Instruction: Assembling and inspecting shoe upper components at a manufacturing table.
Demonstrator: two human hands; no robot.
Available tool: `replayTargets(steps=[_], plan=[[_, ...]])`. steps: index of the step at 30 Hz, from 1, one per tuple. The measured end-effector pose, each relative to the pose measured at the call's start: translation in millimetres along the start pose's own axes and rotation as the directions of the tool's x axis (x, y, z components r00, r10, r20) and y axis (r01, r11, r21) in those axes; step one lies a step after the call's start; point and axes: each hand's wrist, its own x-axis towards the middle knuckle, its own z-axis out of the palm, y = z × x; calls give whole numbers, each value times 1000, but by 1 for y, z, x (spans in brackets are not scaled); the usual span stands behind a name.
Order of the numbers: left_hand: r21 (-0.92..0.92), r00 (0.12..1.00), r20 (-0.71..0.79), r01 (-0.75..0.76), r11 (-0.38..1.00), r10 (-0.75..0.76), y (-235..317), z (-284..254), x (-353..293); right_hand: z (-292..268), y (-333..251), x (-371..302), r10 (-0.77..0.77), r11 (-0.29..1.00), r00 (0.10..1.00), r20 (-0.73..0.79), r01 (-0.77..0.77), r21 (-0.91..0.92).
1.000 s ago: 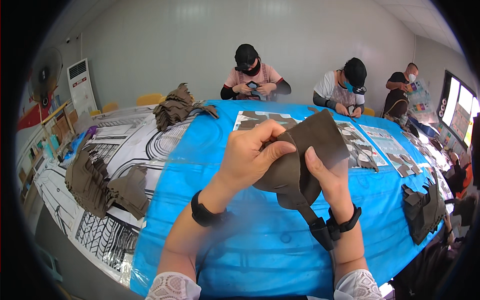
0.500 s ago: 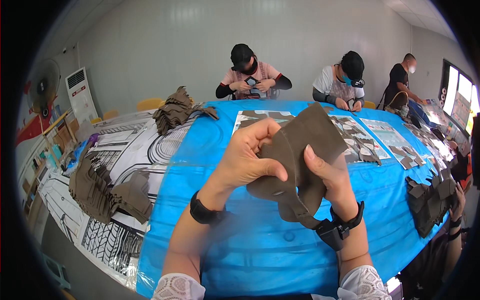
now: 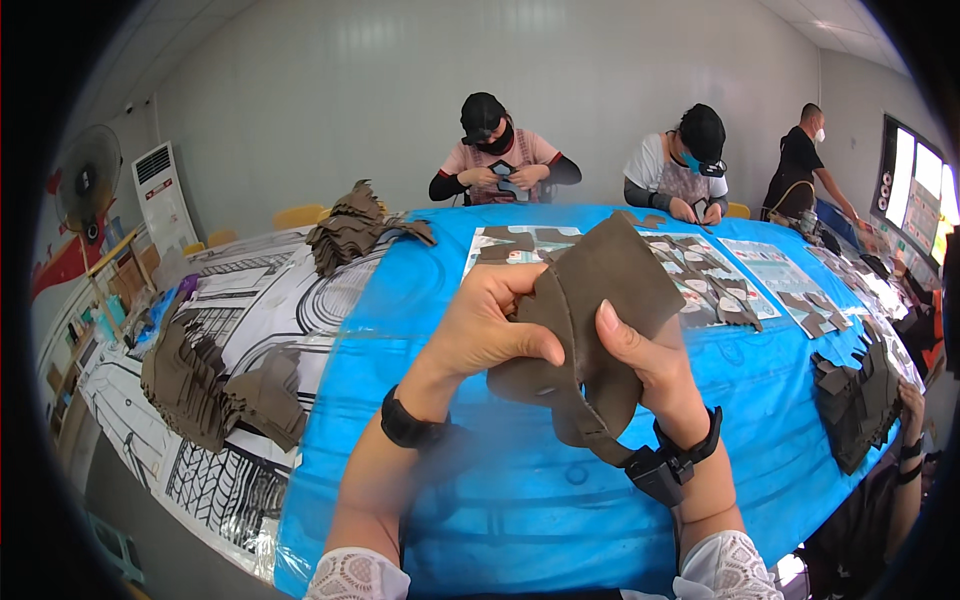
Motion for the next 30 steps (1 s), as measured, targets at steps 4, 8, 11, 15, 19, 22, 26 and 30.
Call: replayTargets(steps=[4,8,11,15,19,22,26,30], plan=[[101,991,118,-75,992,63,6,-4,-1,2,-3,0,-68,989,998,-1,67,-130],[221,989,141,-69,973,38,13,-3,-2,0,0,1,-47,979,999,-16,43,-201],[293,989,144,-72,953,31,16,-5,-2,3,3,2,-90,966,994,-60,72,-247],[383,990,128,-105,918,60,19,-4,-1,2,6,5,-185,928,981,-53,157,-337],[457,990,103,-135,879,99,16,-5,0,-3,11,5,-186,897,981,-50,149,-417],[498,988,112,-146,855,104,13,-8,1,2,11,5,-217,889,972,-89,160,-428],[536,986,101,-164,828,130,12,-8,1,0,14,6,-236,881,968,-86,176,-439],[600,977,114,-214,771,183,11,-9,2,-1,13,7,-258,853,964,-66,195,-484]])
